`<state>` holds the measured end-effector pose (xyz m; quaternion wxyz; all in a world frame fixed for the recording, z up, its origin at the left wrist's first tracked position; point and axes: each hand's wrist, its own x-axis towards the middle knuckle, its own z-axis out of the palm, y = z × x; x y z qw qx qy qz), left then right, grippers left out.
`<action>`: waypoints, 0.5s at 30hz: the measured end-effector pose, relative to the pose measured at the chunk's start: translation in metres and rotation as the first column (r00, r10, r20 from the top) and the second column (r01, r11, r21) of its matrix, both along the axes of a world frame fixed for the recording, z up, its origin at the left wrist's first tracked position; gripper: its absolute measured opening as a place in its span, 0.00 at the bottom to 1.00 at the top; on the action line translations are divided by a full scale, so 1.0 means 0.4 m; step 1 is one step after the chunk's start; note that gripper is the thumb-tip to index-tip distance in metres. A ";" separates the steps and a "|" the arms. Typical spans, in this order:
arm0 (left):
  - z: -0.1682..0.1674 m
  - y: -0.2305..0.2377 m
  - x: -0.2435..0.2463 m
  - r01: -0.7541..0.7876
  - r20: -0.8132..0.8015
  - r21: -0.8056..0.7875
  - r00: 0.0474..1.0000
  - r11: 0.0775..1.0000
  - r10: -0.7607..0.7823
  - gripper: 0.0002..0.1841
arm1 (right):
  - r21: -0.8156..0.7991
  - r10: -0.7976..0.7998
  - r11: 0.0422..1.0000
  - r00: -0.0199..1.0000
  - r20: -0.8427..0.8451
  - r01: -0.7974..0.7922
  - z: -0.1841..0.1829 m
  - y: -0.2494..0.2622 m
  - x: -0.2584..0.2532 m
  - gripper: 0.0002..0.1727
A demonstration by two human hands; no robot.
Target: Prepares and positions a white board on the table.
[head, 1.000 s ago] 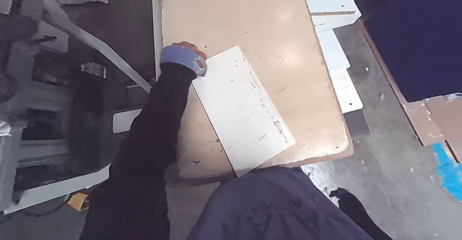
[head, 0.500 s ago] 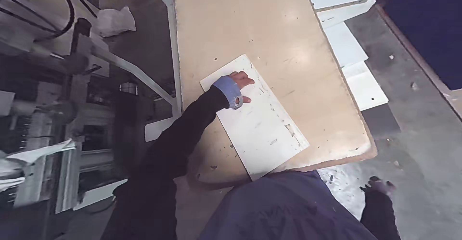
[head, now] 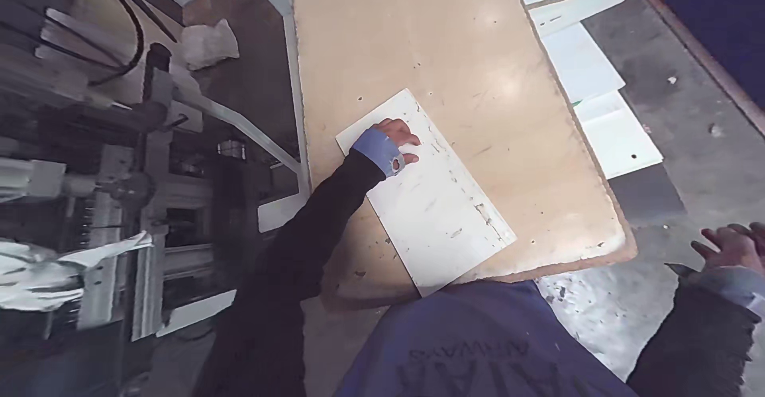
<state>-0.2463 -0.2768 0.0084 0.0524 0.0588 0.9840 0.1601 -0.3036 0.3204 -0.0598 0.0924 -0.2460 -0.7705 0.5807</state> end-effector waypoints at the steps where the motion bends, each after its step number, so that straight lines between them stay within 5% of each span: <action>1: 0.005 -0.004 -0.003 -0.063 -0.025 0.037 0.998 0.997 0.064 0.19 | 0.033 0.052 0.998 0.999 -0.006 -0.052 0.022 -0.036 0.000 0.32; 7: 0.055 -0.077 -0.073 -0.387 -0.040 0.045 0.921 0.921 0.388 0.20 | 0.177 0.335 0.931 0.939 -0.076 -0.318 0.022 -0.184 -0.006 0.38; 15: 0.064 -0.064 -0.175 -0.148 0.086 -0.034 0.985 0.988 0.150 0.18 | 0.464 0.422 0.792 0.905 0.054 -0.397 0.049 -0.240 0.020 0.35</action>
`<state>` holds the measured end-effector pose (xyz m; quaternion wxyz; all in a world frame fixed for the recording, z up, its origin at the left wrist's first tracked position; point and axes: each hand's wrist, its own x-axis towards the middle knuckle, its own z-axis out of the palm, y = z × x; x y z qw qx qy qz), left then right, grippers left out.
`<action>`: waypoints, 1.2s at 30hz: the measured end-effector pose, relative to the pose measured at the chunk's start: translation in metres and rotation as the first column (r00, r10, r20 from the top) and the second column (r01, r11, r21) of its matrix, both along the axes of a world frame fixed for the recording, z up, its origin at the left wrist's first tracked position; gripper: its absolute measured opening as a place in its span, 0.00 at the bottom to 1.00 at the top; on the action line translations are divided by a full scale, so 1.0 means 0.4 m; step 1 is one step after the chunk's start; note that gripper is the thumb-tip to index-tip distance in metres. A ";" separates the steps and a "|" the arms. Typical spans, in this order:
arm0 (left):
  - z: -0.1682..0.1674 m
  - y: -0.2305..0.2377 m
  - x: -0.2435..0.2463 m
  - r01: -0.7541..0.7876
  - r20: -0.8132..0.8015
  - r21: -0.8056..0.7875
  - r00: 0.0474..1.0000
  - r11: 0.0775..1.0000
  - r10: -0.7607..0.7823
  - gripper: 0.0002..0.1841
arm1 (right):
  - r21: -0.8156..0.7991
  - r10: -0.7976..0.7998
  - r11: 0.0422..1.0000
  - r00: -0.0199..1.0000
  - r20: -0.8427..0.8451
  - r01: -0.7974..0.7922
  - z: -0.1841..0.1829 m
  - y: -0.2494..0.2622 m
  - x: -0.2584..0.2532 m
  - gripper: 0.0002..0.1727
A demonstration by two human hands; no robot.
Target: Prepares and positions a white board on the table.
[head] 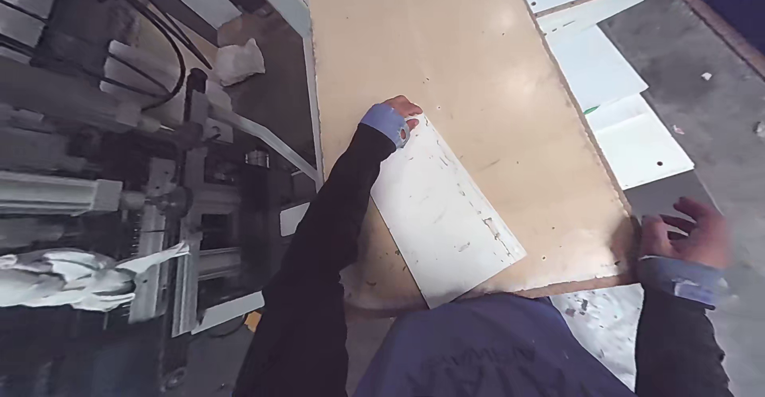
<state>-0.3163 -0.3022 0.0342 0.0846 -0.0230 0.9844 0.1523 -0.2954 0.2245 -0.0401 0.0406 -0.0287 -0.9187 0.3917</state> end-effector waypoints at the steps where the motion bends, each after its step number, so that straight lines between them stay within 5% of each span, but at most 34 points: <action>1: 0.002 0.007 -0.010 0.041 0.047 -0.030 0.998 0.999 -0.039 0.18 | 0.024 0.008 1.000 1.000 0.001 -0.008 0.003 -0.004 0.001 0.34; 8: 0.038 0.042 -0.074 0.232 0.294 -0.248 0.943 0.941 -0.156 0.18 | 0.065 0.008 0.998 1.000 0.004 -0.008 0.001 -0.005 -0.005 0.35; 12: 0.081 0.098 -0.140 0.245 0.579 -0.271 0.814 0.931 -0.046 0.19 | 0.052 -0.008 0.999 0.999 0.051 0.005 0.016 -0.017 -0.003 0.35; 17: -0.058 0.010 -0.158 0.431 0.401 -0.399 0.876 0.809 -0.269 0.10 | 0.074 -0.011 0.997 0.997 0.082 0.005 0.008 -0.010 -0.007 0.35; 21: -0.090 0.010 -0.178 0.458 0.423 -0.478 0.868 0.749 -0.261 0.06 | 0.096 -0.023 0.995 0.996 0.088 0.014 0.006 -0.012 -0.008 0.33; 36: -0.003 -0.002 -0.139 0.318 0.289 -0.226 0.925 0.921 -0.248 0.13 | 0.086 0.002 0.996 0.999 0.053 -0.007 0.013 -0.015 -0.001 0.31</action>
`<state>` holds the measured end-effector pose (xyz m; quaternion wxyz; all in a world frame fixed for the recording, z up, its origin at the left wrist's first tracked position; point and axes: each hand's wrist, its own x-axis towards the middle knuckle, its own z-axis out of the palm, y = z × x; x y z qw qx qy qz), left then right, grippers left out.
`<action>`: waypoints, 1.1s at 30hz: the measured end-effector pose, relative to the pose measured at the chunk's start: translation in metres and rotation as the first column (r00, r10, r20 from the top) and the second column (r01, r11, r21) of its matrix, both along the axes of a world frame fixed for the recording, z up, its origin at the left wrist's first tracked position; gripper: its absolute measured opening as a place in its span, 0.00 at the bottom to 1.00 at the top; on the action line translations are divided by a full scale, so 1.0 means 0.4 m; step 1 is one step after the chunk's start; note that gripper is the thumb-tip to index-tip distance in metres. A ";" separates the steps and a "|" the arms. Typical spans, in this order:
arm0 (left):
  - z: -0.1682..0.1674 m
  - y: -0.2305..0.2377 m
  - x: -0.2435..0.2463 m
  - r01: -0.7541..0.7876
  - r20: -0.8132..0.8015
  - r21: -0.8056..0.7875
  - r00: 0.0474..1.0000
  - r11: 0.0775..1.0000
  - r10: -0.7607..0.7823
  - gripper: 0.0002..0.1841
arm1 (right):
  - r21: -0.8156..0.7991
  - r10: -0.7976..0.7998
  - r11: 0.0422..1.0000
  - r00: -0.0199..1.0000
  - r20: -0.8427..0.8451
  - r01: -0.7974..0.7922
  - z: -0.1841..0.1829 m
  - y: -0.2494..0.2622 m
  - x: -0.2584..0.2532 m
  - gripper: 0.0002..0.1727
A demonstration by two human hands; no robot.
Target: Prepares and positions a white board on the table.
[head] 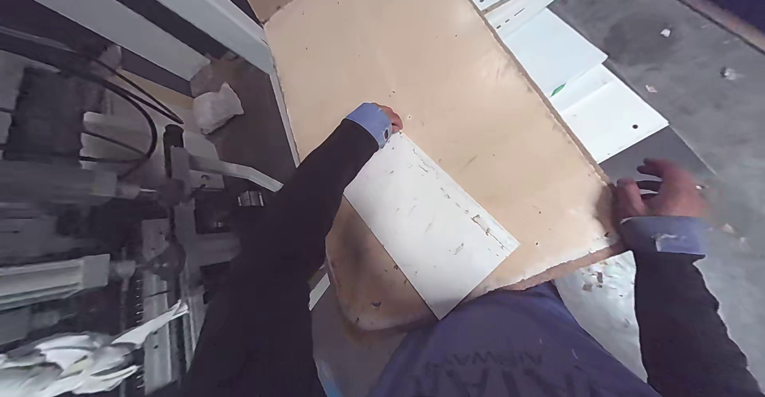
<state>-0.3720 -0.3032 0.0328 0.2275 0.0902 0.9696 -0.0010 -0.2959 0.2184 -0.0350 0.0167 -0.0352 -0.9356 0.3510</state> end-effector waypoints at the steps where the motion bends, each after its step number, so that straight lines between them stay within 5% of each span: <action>1: 0.021 0.015 0.003 -0.009 0.040 -0.023 0.999 1.000 0.010 0.14 | -0.001 0.004 1.000 1.000 -0.005 -0.004 -0.004 0.002 -0.001 0.31; 8: -0.037 0.005 -0.014 0.043 0.112 -0.155 0.993 0.987 -0.025 0.14 | 0.004 -0.004 1.000 1.000 0.020 0.004 -0.003 0.001 -0.007 0.31; 12: -0.065 -0.024 0.017 0.126 -0.081 0.048 0.989 0.991 -0.122 0.10 | 0.010 -0.005 1.000 1.000 0.018 0.004 0.004 -0.002 -0.006 0.31; 16: -0.095 -0.034 0.032 0.175 -0.238 0.078 0.959 0.981 -0.153 0.05 | 0.026 0.006 1.000 1.000 0.001 -0.006 0.004 -0.004 -0.007 0.30; 23: 0.009 0.029 0.065 0.061 -0.105 0.015 0.993 0.998 -0.059 0.11 | 0.094 0.005 0.996 0.999 -0.045 -0.001 0.023 -0.016 0.003 0.28; 26: 0.072 0.071 0.070 -0.029 0.045 -0.028 0.999 0.999 0.030 0.13 | 0.100 0.079 0.993 0.982 -0.174 -0.062 0.039 -0.044 -0.003 0.24; 31: -0.085 -0.055 0.056 0.106 -0.227 0.135 0.971 0.985 -0.074 0.07 | -0.003 0.278 0.958 0.935 -0.219 -0.285 0.097 -0.239 -0.009 0.23; 33: -0.090 -0.055 0.043 0.051 -0.166 0.161 0.986 0.986 -0.024 0.07 | -0.069 0.404 0.904 0.898 -0.176 -0.421 0.110 -0.337 0.019 0.23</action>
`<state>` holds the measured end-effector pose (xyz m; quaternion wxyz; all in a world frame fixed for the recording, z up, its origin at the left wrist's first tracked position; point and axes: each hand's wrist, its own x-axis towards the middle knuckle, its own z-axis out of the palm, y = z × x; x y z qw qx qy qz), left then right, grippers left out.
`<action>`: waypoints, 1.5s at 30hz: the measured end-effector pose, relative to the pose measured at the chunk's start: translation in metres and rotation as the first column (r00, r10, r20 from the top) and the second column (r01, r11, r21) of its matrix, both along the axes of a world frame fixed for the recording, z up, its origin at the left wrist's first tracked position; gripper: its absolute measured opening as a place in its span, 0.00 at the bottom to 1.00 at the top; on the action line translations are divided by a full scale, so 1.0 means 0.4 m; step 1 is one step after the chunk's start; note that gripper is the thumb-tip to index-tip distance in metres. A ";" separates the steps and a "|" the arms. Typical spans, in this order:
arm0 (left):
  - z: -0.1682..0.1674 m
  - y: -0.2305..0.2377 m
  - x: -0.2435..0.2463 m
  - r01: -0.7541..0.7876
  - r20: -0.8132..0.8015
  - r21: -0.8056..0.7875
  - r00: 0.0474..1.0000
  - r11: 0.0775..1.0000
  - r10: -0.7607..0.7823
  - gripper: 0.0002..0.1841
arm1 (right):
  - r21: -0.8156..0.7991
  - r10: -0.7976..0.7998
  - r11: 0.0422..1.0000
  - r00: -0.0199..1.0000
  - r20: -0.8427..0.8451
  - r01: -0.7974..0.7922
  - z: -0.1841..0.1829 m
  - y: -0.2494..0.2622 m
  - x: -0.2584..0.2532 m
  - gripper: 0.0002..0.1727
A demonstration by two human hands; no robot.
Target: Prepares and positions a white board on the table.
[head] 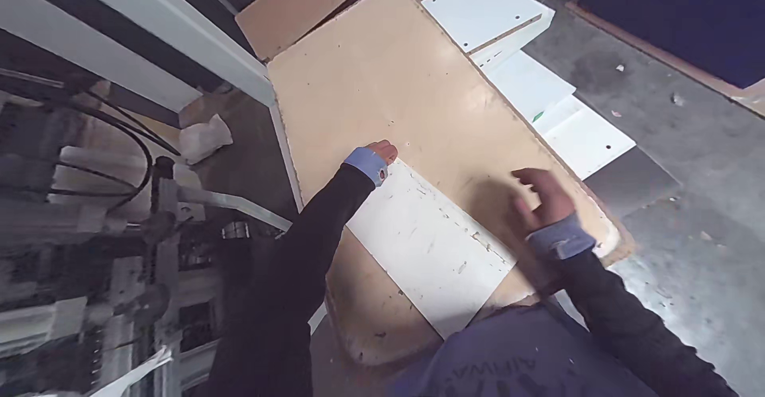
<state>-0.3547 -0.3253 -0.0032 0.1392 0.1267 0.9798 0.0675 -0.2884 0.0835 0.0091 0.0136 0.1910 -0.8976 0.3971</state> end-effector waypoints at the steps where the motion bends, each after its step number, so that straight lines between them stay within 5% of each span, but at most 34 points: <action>1: 0.044 0.023 -0.001 -0.038 0.134 -0.065 0.990 0.997 0.046 0.10 | -0.019 0.068 0.998 0.997 0.027 -0.068 0.002 -0.045 0.020 0.24; 4: 0.093 0.045 0.047 -0.065 0.075 -0.021 0.995 0.998 0.067 0.11 | -0.061 0.204 0.977 0.979 0.007 -0.204 -0.031 -0.133 0.080 0.25; 8: -0.042 -0.055 0.051 0.052 -0.231 0.209 0.973 0.976 -0.003 0.05 | -0.022 0.270 0.962 0.961 -0.060 -0.271 -0.080 -0.135 0.143 0.27; 14: -0.032 -0.057 0.044 0.136 -0.212 0.170 0.972 0.976 -0.099 0.07 | 0.222 0.270 0.951 0.929 -0.255 -0.215 -0.129 -0.111 0.184 0.31; 19: 0.062 -0.016 0.048 -0.059 0.030 0.033 0.998 0.998 0.058 0.10 | 0.323 0.208 0.936 0.961 -0.181 -0.142 -0.106 -0.109 0.096 0.32; 24: 0.003 -0.055 0.076 -0.006 -0.163 0.091 0.986 0.996 0.021 0.09 | 0.400 0.194 0.912 0.956 -0.219 -0.093 -0.112 -0.073 0.009 0.28; 32: 0.102 0.019 0.168 -0.182 -0.178 0.212 0.959 0.960 0.221 0.13 | 0.412 0.336 0.876 0.930 -0.150 -0.250 -0.087 -0.027 -0.049 0.28; 36: 0.092 -0.031 0.180 -0.403 -0.118 0.141 0.900 0.904 0.419 0.16 | 0.433 0.462 0.831 0.867 -0.187 -0.350 -0.074 0.001 -0.124 0.24; 39: 0.126 -0.042 0.200 -0.419 -0.033 0.035 0.907 0.907 0.420 0.28 | 0.481 0.512 0.800 0.828 -0.231 -0.360 -0.053 0.034 -0.218 0.21; 42: 0.112 -0.048 0.218 -0.383 -0.004 0.108 0.923 0.917 0.386 0.15 | 0.609 0.435 0.760 0.873 -0.220 -0.226 -0.030 0.037 -0.300 0.20; 45: 0.146 0.021 0.270 -0.381 0.070 0.222 0.924 0.898 0.375 0.15 | 0.549 0.353 0.810 0.918 -0.180 -0.204 0.035 -0.012 -0.291 0.20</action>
